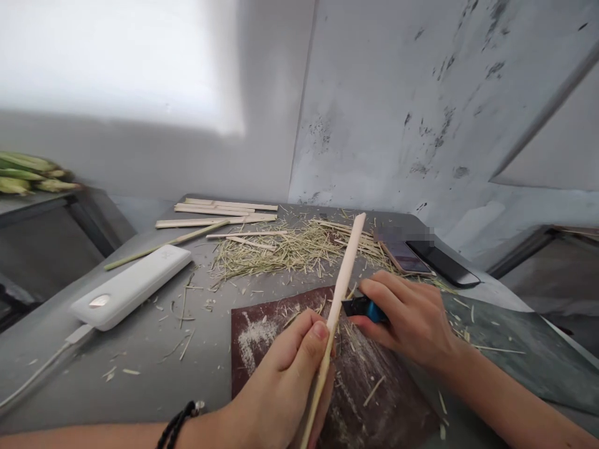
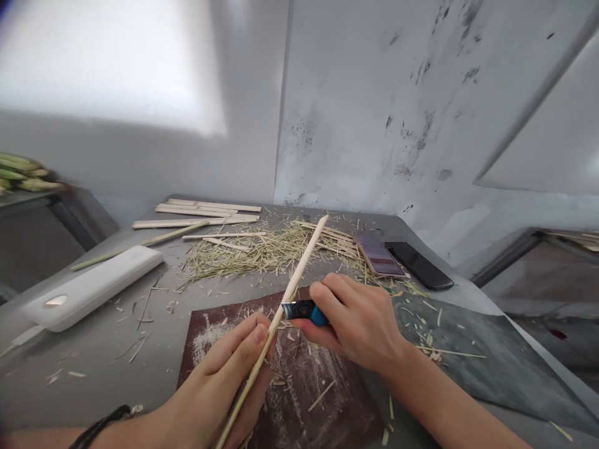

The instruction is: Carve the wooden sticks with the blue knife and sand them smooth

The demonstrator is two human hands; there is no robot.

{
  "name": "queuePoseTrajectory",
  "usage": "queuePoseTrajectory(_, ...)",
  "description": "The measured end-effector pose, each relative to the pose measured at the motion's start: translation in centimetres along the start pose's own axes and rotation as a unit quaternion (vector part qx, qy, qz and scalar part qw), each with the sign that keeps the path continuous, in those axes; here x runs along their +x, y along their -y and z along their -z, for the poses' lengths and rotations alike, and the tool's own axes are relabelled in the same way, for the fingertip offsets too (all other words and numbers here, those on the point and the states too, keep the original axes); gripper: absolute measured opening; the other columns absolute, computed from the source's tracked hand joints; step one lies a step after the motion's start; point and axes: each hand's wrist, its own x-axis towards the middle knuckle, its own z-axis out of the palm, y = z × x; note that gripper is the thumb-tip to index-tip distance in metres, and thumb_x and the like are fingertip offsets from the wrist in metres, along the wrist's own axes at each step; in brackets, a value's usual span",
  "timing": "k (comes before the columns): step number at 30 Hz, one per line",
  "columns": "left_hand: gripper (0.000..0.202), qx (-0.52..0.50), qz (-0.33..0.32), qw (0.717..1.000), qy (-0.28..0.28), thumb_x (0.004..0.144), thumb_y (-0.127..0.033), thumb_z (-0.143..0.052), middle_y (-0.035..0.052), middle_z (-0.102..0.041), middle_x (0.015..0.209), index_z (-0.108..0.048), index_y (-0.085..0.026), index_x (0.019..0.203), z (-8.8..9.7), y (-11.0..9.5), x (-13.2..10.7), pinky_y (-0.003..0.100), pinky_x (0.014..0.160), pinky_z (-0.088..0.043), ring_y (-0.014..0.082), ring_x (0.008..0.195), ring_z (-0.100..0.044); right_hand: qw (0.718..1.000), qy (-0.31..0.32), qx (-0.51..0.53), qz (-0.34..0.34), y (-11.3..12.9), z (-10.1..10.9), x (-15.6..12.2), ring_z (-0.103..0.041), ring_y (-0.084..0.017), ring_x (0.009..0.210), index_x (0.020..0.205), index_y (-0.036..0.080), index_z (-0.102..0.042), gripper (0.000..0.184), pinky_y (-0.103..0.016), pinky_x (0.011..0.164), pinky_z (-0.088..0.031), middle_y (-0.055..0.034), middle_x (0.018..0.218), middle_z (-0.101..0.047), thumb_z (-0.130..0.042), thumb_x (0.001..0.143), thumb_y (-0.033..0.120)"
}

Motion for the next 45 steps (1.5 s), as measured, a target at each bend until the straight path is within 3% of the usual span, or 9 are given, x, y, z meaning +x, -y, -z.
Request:
queuePoseTrajectory(4, 0.041, 0.019, 0.007, 1.0, -0.008, 0.095, -0.064, -0.056, -0.0113, -0.039, 0.047, -0.048, -0.024, 0.084, 0.6, 0.3, 0.0, 0.017, 0.033, -0.021, 0.0067, 0.035, -0.028, 0.99, -0.066, -0.015, -0.12, -2.2, 0.9, -0.2, -0.054, -0.013, 0.054, 0.088, 0.024, -0.058, 0.031, -0.028, 0.053, -0.034, 0.0006, 0.067, -0.06, -0.047, 0.104, 0.048)
queuePoseTrajectory(6, 0.04, 0.038, 0.008, 0.999, -0.013, 0.096, -0.06, -0.058, -0.0105, -0.038, 0.046, -0.05, -0.024, 0.082, 0.8, 0.3, -0.1, 0.018, 0.035, -0.02, 0.0072, 0.037, -0.03, 0.965, -0.139, -0.058, -0.213, -3.7, 1.7, -0.4, -0.048, -0.015, 0.05, 0.091, 0.023, -0.056, 0.027, -0.03, 0.053, -0.031, 0.0014, 0.061, -0.053, -0.043, 0.106, 0.041)
queuePoseTrajectory(8, 0.039, 0.049, 0.0, 0.999, -0.024, 0.096, -0.058, -0.059, -0.0097, -0.039, 0.047, -0.05, -0.024, 0.079, 0.8, 0.3, -0.1, 0.019, 0.037, -0.021, 0.0079, 0.039, -0.033, 0.948, -0.172, -0.079, -0.256, -4.5, 2.3, -0.7, -0.054, -0.019, 0.058, 0.099, 0.022, -0.056, 0.022, -0.032, 0.057, -0.034, -0.0017, 0.067, -0.056, -0.042, 0.106, 0.039)
queuePoseTrajectory(12, 0.037, 0.047, -0.014, 0.998, -0.045, 0.095, -0.059, -0.06, -0.0093, -0.04, 0.049, -0.053, -0.024, 0.083, 0.4, 0.1, -0.1, 0.019, 0.039, -0.022, 0.0086, 0.041, -0.034, 0.994, -0.034, 0.037, -0.095, -3.4, 1.8, -1.0, -0.055, -0.014, 0.057, 0.096, 0.024, -0.055, 0.025, -0.027, 0.057, -0.038, 0.0, 0.073, -0.062, -0.045, 0.104, 0.046)
queuePoseTrajectory(15, 0.037, 0.052, -0.005, 0.997, -0.054, 0.096, -0.06, -0.058, -0.0094, -0.041, 0.05, -0.053, -0.024, 0.086, 0.4, 0.0, 0.0, 0.02, 0.039, -0.022, 0.0082, 0.04, -0.032, 0.993, 0.032, 0.113, -0.004, -1.7, 1.0, -0.9, -0.051, -0.013, 0.057, 0.094, 0.023, -0.053, 0.032, -0.026, 0.055, -0.036, 0.0009, 0.071, -0.058, -0.041, 0.105, 0.051)
queuePoseTrajectory(19, 0.038, 0.04, -0.001, 0.998, -0.047, 0.096, -0.06, -0.058, -0.0108, -0.039, 0.05, -0.05, -0.024, 0.085, 0.6, 0.2, 0.1, 0.019, 0.039, -0.023, 0.0067, 0.038, -0.03, 0.991, 0.07, 0.108, 0.039, -0.6, 0.2, -0.5, -0.045, -0.013, 0.054, 0.09, 0.022, -0.055, 0.039, -0.028, 0.051, -0.029, 0.002, 0.068, -0.052, -0.039, 0.106, 0.053)
queuePoseTrajectory(29, 0.04, -0.031, 0.014, 0.998, -0.044, 0.097, -0.06, -0.056, -0.0136, -0.037, 0.048, -0.04, -0.025, 0.084, -0.8, -0.1, 0.2, 0.016, 0.035, -0.022, 0.0048, 0.033, -0.026, 0.99, 0.072, 0.105, 0.058, -0.4, -0.2, -0.5, -0.041, -0.013, 0.054, 0.088, 0.019, -0.056, 0.041, -0.029, 0.05, -0.027, 0.0028, 0.067, -0.049, -0.039, 0.107, 0.051)
queuePoseTrajectory(38, 0.046, -0.054, 0.009, 0.998, -0.032, 0.09, -0.065, -0.064, -0.0115, -0.038, 0.055, -0.046, -0.023, 0.086, 0.0, 0.4, 0.3, 0.015, 0.041, -0.025, 0.0048, 0.044, -0.029, 0.992, 0.083, 0.095, 0.027, -0.4, -0.1, -0.4, -0.045, -0.012, 0.053, 0.084, 0.019, -0.056, 0.043, -0.029, 0.051, -0.029, 0.0024, 0.068, -0.052, -0.038, 0.107, 0.051)
queuePoseTrajectory(45, 0.051, -0.05, 0.035, 0.997, -0.047, 0.085, -0.072, -0.065, -0.0133, -0.034, 0.046, -0.044, -0.025, 0.082, -0.5, 0.3, 0.2, 0.018, 0.035, -0.019, 0.0059, 0.036, -0.025, 0.999, 0.019, 0.045, 0.01, 0.1, -0.5, -0.3, -0.046, -0.012, 0.055, 0.086, 0.018, -0.057, 0.04, -0.026, 0.051, -0.031, 0.0009, 0.069, -0.054, -0.041, 0.107, 0.05)
